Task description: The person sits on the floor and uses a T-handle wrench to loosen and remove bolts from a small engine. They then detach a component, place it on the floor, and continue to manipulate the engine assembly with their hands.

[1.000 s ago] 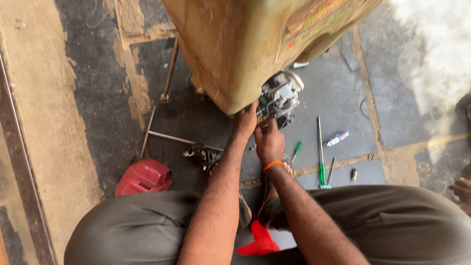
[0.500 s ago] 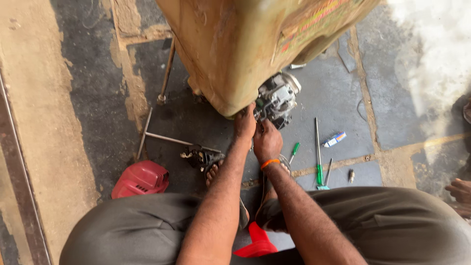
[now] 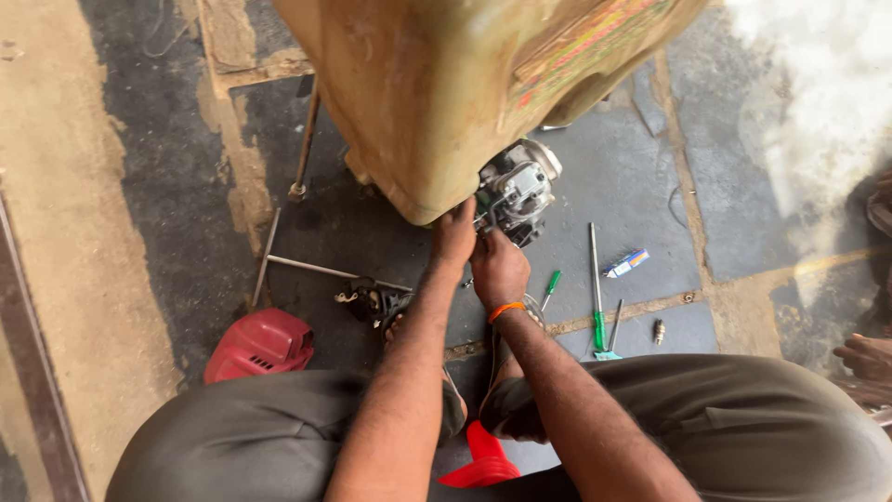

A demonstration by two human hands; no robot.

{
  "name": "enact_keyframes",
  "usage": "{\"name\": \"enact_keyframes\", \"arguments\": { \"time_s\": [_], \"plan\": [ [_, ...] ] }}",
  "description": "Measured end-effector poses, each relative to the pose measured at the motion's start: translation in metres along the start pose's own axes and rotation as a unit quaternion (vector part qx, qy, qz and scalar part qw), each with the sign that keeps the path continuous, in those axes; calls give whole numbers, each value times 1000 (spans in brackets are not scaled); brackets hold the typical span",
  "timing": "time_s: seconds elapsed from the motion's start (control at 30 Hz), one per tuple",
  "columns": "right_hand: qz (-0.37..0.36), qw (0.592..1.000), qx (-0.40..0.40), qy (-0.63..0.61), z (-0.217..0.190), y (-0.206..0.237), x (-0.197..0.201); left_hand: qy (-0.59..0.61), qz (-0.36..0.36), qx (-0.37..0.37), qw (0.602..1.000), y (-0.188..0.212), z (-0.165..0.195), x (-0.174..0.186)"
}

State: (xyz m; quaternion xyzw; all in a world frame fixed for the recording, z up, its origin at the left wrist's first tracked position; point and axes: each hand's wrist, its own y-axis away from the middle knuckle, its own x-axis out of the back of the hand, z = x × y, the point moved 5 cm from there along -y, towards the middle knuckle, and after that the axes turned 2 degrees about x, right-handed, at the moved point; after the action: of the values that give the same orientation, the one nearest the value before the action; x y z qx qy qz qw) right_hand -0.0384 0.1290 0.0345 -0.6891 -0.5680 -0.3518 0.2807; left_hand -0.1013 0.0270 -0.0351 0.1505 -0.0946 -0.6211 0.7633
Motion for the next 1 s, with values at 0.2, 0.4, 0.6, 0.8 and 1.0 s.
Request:
{"name": "enact_keyframes", "arguments": {
  "time_s": [0.2,0.4,0.6,0.8,1.0],
  "plan": [
    [-60,996,22,57,8,-16,1,-174,2,-168,970,2,22,3],
    [-235,971,-46,27,25,-27,35,-201,-77,20,976,3,56,31],
    [-239,970,44,30,-2,-68,153,-738,-307,70,597,7,113,98],
    [-207,974,91,8,-18,-50,365,-521,-292,305,742,89,238,237],
    [-208,940,86,-258,42,7,384,-188,-275,237,913,186,204,226]
  ]
}}
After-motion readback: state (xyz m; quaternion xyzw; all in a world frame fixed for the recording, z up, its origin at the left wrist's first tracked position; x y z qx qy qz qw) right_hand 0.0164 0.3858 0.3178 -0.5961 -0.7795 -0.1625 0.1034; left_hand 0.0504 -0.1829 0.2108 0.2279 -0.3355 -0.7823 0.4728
